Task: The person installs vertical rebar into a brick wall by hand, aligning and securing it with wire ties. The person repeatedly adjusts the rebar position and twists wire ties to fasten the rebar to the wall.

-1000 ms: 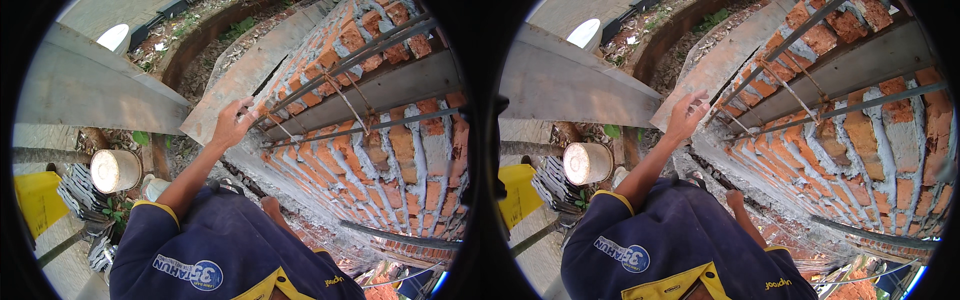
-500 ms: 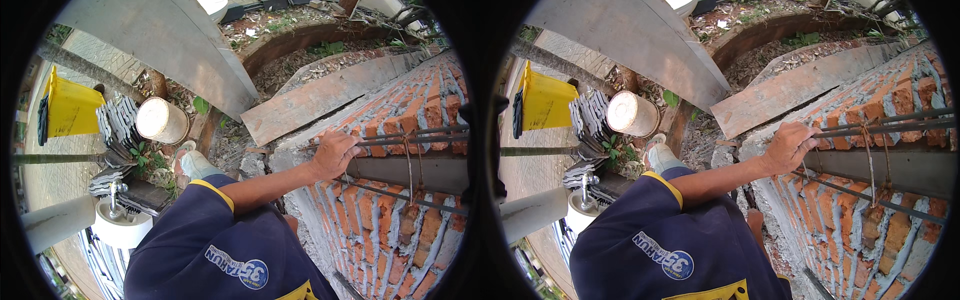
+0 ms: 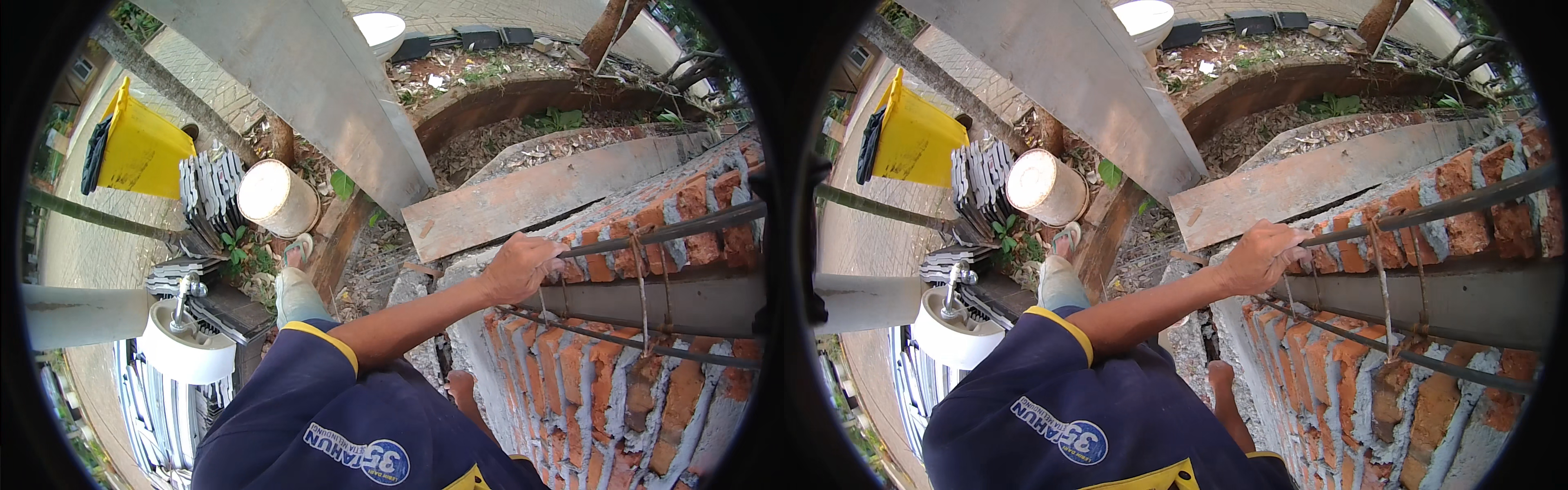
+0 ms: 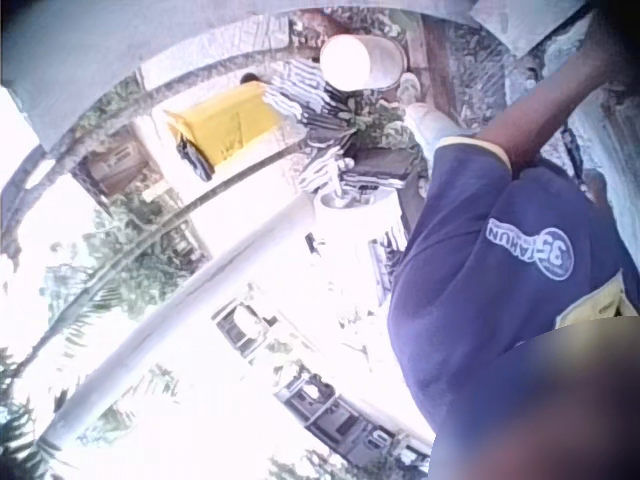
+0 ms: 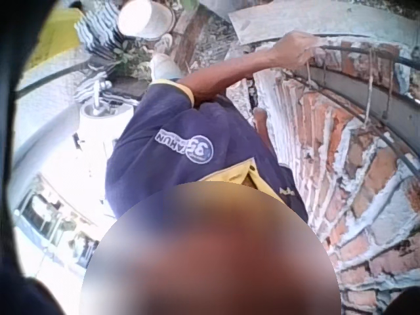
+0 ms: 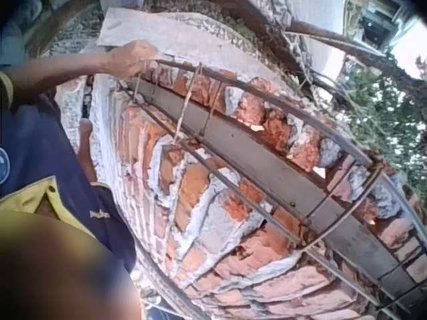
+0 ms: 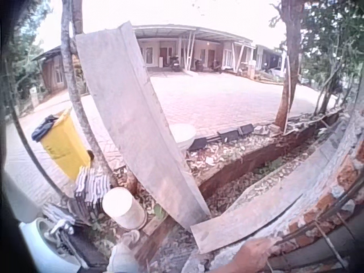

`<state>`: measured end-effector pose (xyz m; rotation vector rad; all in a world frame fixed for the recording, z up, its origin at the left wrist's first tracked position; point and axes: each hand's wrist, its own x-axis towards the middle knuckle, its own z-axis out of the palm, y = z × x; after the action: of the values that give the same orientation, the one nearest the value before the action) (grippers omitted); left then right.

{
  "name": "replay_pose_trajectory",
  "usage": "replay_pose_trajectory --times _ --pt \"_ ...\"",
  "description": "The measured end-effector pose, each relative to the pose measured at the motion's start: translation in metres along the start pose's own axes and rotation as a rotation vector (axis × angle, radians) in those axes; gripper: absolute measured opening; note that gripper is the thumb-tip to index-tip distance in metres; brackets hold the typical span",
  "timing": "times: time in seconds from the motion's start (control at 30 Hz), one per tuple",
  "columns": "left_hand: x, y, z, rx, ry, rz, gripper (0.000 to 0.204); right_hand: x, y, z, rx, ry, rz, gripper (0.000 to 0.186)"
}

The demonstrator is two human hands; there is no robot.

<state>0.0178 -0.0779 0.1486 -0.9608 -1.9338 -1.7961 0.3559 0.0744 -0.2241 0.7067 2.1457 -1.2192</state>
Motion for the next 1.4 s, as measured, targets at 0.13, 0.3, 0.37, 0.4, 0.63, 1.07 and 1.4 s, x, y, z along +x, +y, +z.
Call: replay_pose_trajectory --times 0.13,0.3,0.37,0.4,0.63,1.07,1.4 --pt "0.002 0.006 -0.003 0.009 -0.018 0.008 0.022 0.014 -0.011 0.014 -0.214 0.051 -0.017 0.021" --pt "0.003 0.012 -0.003 -0.071 -0.060 -0.058 0.019 0.011 -0.032 0.022 0.015 0.170 0.066 0.029" --pt "0.005 0.014 -0.004 -0.098 -0.074 -0.072 0.019 0.006 -0.034 0.025 0.118 0.185 0.088 0.031" --pt "0.005 0.014 -0.004 -0.108 -0.083 -0.079 0.019 0.003 -0.033 0.029 0.094 0.199 0.095 0.032" --pt "0.007 0.014 -0.006 -0.085 -0.145 -0.089 0.019 -0.036 0.031 0.058 0.133 0.368 0.209 0.028" --pt "0.005 0.008 -0.010 -0.095 -0.169 -0.078 0.019 -0.021 0.030 0.049 0.263 0.296 0.326 0.028" --pt "0.007 0.004 -0.008 -0.104 -0.160 -0.074 0.018 -0.025 -0.028 0.012 0.270 0.409 0.192 0.031"
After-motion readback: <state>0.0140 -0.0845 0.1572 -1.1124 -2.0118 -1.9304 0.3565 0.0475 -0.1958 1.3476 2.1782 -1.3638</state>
